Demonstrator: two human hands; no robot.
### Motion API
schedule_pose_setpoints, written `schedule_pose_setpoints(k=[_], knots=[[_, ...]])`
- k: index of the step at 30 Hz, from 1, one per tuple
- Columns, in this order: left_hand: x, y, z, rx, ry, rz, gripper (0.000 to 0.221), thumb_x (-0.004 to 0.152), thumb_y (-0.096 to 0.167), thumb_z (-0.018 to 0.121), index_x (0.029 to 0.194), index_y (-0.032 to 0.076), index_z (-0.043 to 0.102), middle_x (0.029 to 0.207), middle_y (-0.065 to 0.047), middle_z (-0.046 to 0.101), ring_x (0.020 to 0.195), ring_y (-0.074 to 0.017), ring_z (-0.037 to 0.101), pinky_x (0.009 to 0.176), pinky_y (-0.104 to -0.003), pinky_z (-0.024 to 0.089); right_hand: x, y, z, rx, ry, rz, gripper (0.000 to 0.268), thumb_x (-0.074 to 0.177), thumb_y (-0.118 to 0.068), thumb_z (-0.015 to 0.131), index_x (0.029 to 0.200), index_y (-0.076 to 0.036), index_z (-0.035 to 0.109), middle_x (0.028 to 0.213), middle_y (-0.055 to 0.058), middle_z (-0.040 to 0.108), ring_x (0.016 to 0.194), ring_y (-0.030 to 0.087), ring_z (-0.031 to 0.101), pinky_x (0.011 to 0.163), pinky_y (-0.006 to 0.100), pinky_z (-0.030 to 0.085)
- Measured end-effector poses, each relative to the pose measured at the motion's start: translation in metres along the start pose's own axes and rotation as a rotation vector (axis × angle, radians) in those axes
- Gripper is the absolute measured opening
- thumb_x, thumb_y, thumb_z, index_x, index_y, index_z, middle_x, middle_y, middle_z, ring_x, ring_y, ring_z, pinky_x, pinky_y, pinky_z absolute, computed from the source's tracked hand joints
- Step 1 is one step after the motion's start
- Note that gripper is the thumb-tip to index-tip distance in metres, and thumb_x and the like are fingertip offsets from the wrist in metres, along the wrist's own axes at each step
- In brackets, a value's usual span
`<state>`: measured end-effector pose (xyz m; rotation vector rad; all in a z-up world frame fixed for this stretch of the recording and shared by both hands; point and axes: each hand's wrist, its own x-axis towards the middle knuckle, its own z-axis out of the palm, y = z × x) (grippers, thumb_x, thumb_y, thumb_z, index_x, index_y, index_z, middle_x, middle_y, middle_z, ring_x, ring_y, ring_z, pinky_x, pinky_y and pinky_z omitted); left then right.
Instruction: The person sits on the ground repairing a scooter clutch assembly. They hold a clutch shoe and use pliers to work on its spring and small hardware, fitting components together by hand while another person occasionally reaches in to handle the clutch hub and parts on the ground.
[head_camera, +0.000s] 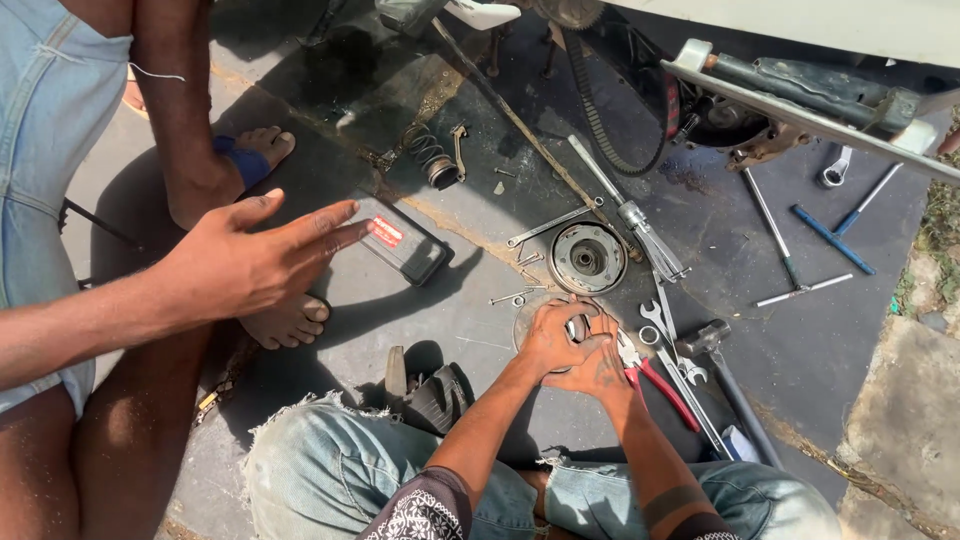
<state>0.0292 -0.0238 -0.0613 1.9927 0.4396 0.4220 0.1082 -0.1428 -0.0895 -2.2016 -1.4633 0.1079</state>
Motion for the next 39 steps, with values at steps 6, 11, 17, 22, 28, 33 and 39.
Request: schedule_pose_setpoints(k=[6,11,17,22,28,33,39], knots=[[-0.001,0.004,0.003,-0.133,0.054,0.076,0.049,0.073,0.036,0.088,0.114,0.011,0.076,0.072,-0.007,0.070,0.093,-0.0284,0.069,0.085,-0.043,0.057,-0.005,0.001,0.019,-0.107,0.040,0.064,0.117,0.054,-0.060,0.090,0.143,-0.002,0.042,0.136,0.023,0.045,0.123,0.040,0.046,0.102,0.054,0.037],[0.001,0.004,0.023,-0.160,0.306,0.026,0.044,0.076,0.033,0.087,0.111,0.011,0.074,0.081,-0.007,0.071,0.080,-0.0264,0.070,0.075,-0.040,0.057,-0.014,0.009,0.038,-0.041,0.141,0.162,0.109,0.059,-0.053,0.088,0.142,0.002,0.042,0.138,0.027,0.045,0.125,0.044,0.044,0.104,0.055,0.035],[0.004,0.000,0.028,-0.084,0.383,-0.087,0.041,0.083,0.020,0.075,0.124,0.013,0.073,0.071,-0.010,0.068,0.069,-0.0284,0.067,0.069,-0.041,0.055,-0.006,0.003,0.035,0.004,0.257,0.100,0.099,0.066,-0.045,0.085,0.139,0.008,0.043,0.144,0.029,0.045,0.132,0.046,0.043,0.111,0.055,0.030],[0.003,-0.002,0.023,-0.040,0.347,-0.087,0.038,0.083,0.016,0.071,0.121,0.014,0.074,0.072,-0.010,0.069,0.071,-0.0287,0.068,0.070,-0.041,0.057,-0.003,0.022,0.036,0.041,0.229,0.109,0.070,0.073,-0.038,0.082,0.127,0.001,0.060,0.140,0.022,0.051,0.130,0.041,0.048,0.106,0.052,0.034],[0.003,0.006,0.016,-0.030,0.367,0.176,0.038,0.076,0.017,0.074,0.114,0.012,0.072,0.078,-0.009,0.070,0.081,-0.0317,0.070,0.075,-0.042,0.058,0.003,0.011,0.033,-0.013,0.199,0.120,0.054,0.071,-0.034,0.083,0.113,-0.003,0.067,0.119,0.021,0.053,0.113,0.040,0.049,0.095,0.052,0.036],[0.006,0.003,0.032,-0.036,0.429,-0.116,0.027,0.081,0.014,0.073,0.108,0.009,0.077,0.074,-0.012,0.069,0.070,-0.0296,0.069,0.069,-0.041,0.057,0.001,0.001,0.039,0.081,0.359,0.134,0.049,0.084,-0.029,0.077,0.122,0.000,0.064,0.130,0.017,0.057,0.121,0.036,0.052,0.101,0.050,0.036],[0.005,0.011,0.034,-0.036,0.585,-0.039,0.032,0.079,0.010,0.071,0.110,0.007,0.075,0.084,-0.013,0.072,0.077,-0.0289,0.070,0.072,-0.039,0.056,0.015,-0.026,0.017,0.070,0.380,0.163,0.058,0.072,-0.035,0.083,0.116,-0.002,0.066,0.125,0.015,0.057,0.119,0.035,0.051,0.098,0.049,0.035]])
